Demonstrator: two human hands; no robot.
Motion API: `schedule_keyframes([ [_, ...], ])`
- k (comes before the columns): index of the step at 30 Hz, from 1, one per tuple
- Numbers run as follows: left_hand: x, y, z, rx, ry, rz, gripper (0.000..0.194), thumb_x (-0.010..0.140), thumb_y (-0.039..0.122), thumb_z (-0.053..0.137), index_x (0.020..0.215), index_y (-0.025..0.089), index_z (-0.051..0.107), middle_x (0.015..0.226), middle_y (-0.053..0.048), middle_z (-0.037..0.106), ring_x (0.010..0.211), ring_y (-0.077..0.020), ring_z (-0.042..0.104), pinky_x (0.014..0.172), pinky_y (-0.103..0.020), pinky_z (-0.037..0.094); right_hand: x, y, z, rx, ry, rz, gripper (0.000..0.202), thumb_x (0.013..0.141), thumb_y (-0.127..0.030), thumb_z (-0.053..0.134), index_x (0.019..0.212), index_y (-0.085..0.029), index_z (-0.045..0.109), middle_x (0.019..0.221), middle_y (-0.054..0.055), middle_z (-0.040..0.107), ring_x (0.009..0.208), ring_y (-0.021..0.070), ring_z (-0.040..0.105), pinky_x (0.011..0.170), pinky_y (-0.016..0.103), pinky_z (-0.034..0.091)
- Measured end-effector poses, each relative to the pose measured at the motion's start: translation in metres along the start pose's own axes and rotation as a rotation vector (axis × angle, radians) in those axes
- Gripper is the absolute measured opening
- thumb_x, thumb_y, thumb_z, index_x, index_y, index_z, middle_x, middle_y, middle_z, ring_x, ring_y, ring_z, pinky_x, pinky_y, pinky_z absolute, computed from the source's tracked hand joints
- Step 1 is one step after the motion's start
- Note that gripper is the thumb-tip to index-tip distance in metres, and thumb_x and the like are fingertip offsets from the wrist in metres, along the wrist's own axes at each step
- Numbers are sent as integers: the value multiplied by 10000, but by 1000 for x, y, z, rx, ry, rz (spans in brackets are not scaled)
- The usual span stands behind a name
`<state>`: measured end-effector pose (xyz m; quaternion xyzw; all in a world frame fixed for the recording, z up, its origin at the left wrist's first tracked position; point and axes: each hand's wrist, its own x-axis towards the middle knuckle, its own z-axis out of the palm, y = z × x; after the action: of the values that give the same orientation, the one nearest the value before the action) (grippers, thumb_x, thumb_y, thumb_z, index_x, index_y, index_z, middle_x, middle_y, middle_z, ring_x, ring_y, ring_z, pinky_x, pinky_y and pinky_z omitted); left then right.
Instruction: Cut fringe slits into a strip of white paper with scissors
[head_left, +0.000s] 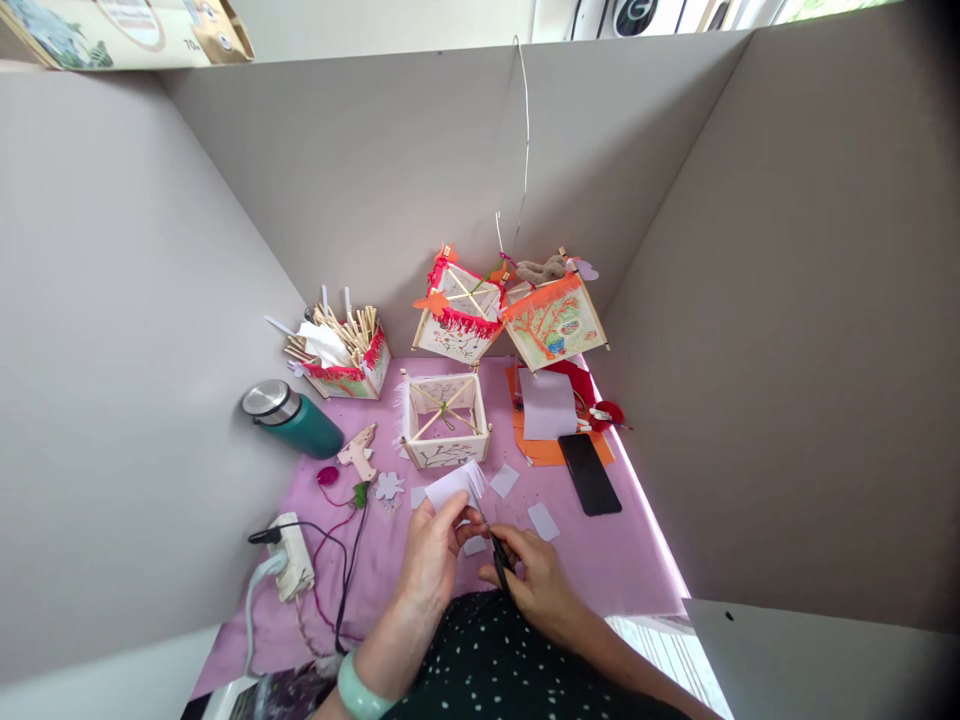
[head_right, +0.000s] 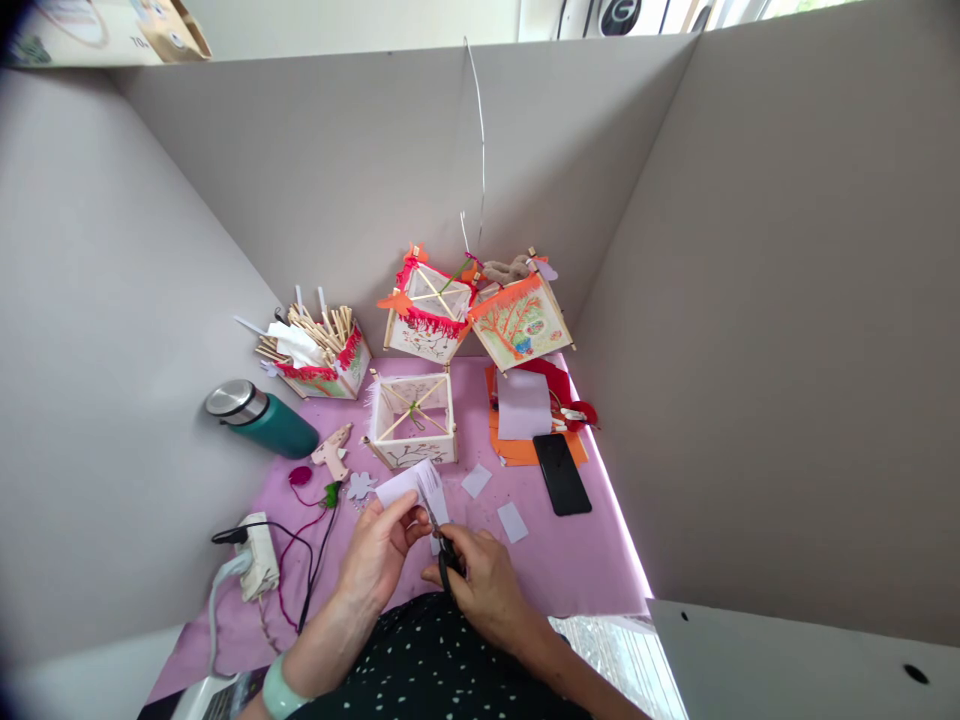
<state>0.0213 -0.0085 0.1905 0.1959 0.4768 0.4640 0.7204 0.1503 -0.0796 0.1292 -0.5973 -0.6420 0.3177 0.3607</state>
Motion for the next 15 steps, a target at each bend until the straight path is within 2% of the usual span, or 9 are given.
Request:
schedule_keyframes([
  [15,1,-5,-3,19,4,-7,320,617,265,819,838,123,636,637,4,636,572,-122,590,576,-265,533,0,5,3,-18,25,-8,357,894,-430,594,1112,-156,665,746,56,670,672,182,577,629,279,441],
])
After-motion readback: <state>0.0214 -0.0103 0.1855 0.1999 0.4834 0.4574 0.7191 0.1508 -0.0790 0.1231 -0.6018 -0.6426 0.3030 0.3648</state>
